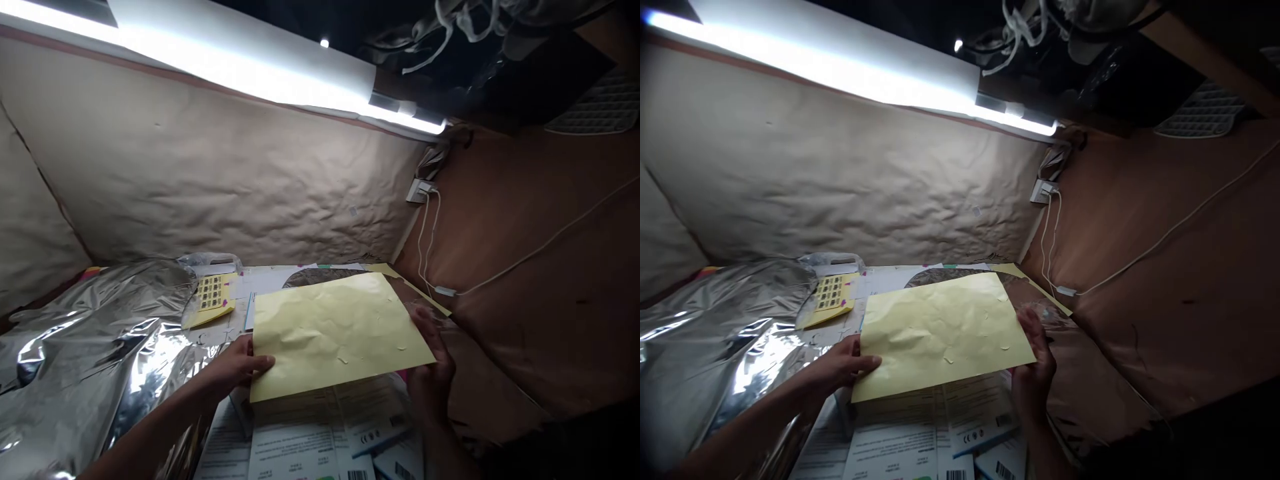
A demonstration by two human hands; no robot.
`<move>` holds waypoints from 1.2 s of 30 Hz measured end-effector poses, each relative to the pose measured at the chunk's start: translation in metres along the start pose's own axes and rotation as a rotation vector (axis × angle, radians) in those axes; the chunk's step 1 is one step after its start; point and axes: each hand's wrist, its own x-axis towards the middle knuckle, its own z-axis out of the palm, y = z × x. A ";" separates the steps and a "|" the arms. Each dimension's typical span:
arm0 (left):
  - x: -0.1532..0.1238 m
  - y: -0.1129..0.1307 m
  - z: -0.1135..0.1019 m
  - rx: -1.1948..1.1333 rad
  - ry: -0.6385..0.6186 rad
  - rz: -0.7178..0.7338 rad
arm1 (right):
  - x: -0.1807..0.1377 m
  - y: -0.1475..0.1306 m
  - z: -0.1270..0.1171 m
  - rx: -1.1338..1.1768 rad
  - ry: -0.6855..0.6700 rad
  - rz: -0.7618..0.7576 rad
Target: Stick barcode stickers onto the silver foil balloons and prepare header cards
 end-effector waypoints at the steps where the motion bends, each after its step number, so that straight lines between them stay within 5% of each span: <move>1: 0.000 0.001 -0.001 0.019 0.010 -0.006 | 0.001 -0.004 -0.002 0.095 -0.054 0.139; 4: -0.001 0.004 -0.002 0.077 0.023 -0.016 | 0.009 -0.015 -0.009 0.292 -0.247 0.476; 7: -0.003 0.007 0.000 0.106 -0.015 -0.021 | 0.015 -0.021 -0.018 0.292 -0.372 0.632; 23: -0.001 0.002 0.000 0.022 -0.121 0.019 | 0.007 0.002 -0.040 0.079 -0.240 0.724; 36: 0.002 0.008 -0.003 -0.235 -0.165 -0.046 | 0.006 0.024 -0.045 0.004 -0.259 0.824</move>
